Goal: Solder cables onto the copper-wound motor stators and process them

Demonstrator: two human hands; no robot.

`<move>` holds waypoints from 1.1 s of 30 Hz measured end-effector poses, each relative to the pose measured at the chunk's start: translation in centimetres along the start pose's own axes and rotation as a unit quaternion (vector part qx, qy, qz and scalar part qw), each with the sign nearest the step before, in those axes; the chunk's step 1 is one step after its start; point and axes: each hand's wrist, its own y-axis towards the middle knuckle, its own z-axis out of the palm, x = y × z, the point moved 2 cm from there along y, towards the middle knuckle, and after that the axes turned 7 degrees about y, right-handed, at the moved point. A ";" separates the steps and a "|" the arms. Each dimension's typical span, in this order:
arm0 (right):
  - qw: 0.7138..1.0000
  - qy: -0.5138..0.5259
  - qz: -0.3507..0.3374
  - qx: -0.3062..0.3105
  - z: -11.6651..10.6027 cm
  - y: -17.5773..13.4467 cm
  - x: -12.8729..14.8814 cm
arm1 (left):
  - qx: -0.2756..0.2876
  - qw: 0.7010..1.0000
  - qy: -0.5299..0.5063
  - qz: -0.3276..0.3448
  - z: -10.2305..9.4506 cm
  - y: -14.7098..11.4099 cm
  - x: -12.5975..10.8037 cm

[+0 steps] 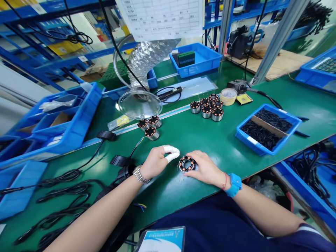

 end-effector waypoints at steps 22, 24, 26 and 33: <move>1.000 -0.013 0.003 -0.006 0.2 -0.2 0.1 | 0.044 0.995 0.036 0.083 1.2 -2.2 -0.3; 1.000 -0.021 0.009 -0.006 0.1 -0.2 0.2 | 0.044 0.998 -0.012 0.032 1.2 -2.2 0.0; 0.999 -0.028 0.013 -0.008 0.1 -0.2 0.3 | 0.045 0.998 -0.046 -0.007 1.1 -2.2 0.4; 0.999 -0.036 0.018 -0.008 0.3 -0.1 0.3 | 0.057 0.998 -0.016 -0.001 0.2 -1.9 0.3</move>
